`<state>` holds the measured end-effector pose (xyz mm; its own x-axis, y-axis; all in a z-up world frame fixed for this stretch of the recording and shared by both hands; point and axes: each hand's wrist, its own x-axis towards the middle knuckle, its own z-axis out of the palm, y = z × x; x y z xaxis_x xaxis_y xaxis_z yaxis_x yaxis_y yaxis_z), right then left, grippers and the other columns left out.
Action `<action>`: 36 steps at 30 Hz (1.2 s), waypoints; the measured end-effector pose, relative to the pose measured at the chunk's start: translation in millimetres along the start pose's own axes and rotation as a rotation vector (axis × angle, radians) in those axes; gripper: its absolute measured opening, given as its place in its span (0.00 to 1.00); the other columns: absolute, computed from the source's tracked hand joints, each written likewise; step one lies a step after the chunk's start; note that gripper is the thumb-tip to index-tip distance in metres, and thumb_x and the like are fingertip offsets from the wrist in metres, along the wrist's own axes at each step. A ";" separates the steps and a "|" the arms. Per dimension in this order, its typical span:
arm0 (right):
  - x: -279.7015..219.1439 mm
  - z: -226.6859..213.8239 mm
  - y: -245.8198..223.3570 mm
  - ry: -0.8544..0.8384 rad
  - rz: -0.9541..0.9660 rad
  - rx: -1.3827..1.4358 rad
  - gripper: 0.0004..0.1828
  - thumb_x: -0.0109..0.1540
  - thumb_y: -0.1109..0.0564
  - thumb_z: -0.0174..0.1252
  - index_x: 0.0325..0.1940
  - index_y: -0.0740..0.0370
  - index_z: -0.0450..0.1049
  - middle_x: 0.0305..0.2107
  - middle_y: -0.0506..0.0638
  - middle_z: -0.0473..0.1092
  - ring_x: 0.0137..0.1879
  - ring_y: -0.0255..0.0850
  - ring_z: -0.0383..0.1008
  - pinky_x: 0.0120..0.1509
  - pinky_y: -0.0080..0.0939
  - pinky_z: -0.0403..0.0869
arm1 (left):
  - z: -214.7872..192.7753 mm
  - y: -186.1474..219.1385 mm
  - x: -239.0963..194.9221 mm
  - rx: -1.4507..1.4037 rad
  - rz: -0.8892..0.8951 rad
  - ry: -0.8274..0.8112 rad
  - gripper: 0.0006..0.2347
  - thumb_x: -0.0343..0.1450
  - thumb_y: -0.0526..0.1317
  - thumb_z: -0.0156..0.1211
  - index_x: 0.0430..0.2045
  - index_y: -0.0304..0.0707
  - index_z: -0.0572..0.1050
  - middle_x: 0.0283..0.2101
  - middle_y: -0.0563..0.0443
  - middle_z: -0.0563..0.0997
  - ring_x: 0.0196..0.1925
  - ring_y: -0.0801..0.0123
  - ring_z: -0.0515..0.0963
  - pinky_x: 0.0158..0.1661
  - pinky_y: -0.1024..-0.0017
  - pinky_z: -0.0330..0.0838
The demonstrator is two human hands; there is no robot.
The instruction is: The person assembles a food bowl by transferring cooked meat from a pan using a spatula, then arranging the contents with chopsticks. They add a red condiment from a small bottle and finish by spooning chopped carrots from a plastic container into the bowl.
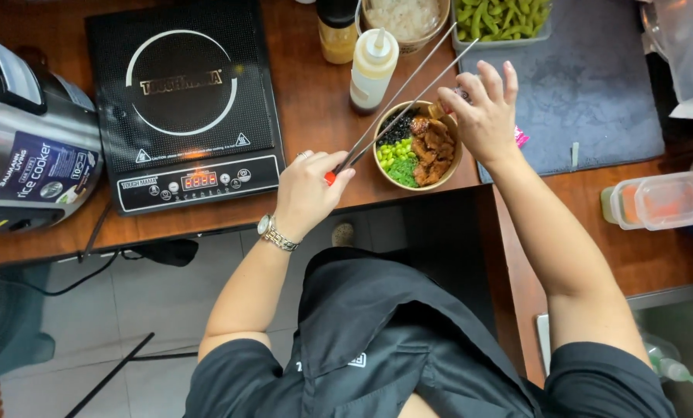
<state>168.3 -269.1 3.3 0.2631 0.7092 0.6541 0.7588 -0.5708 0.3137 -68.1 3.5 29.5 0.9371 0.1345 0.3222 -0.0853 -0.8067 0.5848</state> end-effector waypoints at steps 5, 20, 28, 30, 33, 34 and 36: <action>0.1 3.0 -4.3 -0.037 -0.026 0.005 0.12 0.68 0.60 0.68 0.50 0.42 0.79 0.49 0.44 0.72 0.69 0.48 0.63 0.81 0.56 0.52 | 6.5 -5.5 -5.7 0.000 -0.043 -0.007 0.08 0.71 0.45 0.64 0.39 0.45 0.82 0.28 0.56 0.81 0.33 0.58 0.75 0.34 0.62 0.71; -3.4 -10.8 -5.5 0.047 -0.023 -0.014 0.10 0.72 0.38 0.70 0.46 0.38 0.79 0.46 0.41 0.72 0.71 0.45 0.62 0.83 0.53 0.48 | 14.2 -4.8 -8.6 -0.025 -0.052 -0.020 0.09 0.71 0.45 0.63 0.40 0.43 0.82 0.30 0.56 0.83 0.33 0.57 0.76 0.35 0.62 0.71; -3.4 -23.4 10.1 -0.014 0.016 -0.025 0.10 0.71 0.62 0.66 0.48 0.44 0.79 0.45 0.44 0.71 0.64 0.50 0.70 0.78 0.62 0.54 | 17.8 1.4 -5.3 -0.035 -0.022 -0.027 0.09 0.71 0.45 0.64 0.40 0.42 0.82 0.29 0.56 0.82 0.32 0.59 0.75 0.37 0.64 0.71; -9.3 -25.3 17.6 -0.041 -0.027 -0.044 0.09 0.71 0.58 0.68 0.48 0.40 0.78 0.45 0.41 0.72 0.65 0.48 0.70 0.80 0.59 0.52 | 18.0 2.8 -4.6 -0.036 -0.019 -0.026 0.09 0.71 0.44 0.64 0.40 0.42 0.82 0.29 0.56 0.82 0.32 0.59 0.75 0.36 0.64 0.70; -16.1 -33.3 26.2 -0.053 -0.055 -0.077 0.10 0.72 0.57 0.69 0.48 0.38 0.80 0.47 0.39 0.74 0.66 0.46 0.69 0.83 0.56 0.50 | 13.5 5.9 -2.6 -0.048 -0.012 -0.026 0.09 0.71 0.44 0.64 0.40 0.42 0.82 0.28 0.55 0.81 0.30 0.58 0.74 0.35 0.63 0.70; -20.2 -37.0 25.8 -0.043 -0.038 -0.082 0.11 0.72 0.60 0.67 0.49 0.39 0.81 0.48 0.40 0.75 0.67 0.47 0.68 0.83 0.56 0.50 | 10.9 7.3 -5.3 -0.055 -0.013 -0.034 0.08 0.72 0.43 0.64 0.39 0.42 0.81 0.28 0.55 0.81 0.30 0.58 0.73 0.35 0.63 0.70; -26.0 -38.8 26.9 -0.049 -0.043 -0.080 0.11 0.71 0.59 0.67 0.47 0.37 0.81 0.47 0.39 0.74 0.67 0.45 0.68 0.83 0.54 0.49 | 11.8 9.7 -7.2 -0.047 -0.013 -0.038 0.08 0.72 0.43 0.63 0.39 0.43 0.81 0.27 0.56 0.81 0.29 0.58 0.73 0.35 0.63 0.69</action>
<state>158.8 -318.9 21.4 0.2614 0.7519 0.6052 0.7208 -0.5691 0.3957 -71.7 -12.2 24.0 0.9505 0.1219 0.2859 -0.0879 -0.7769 0.6235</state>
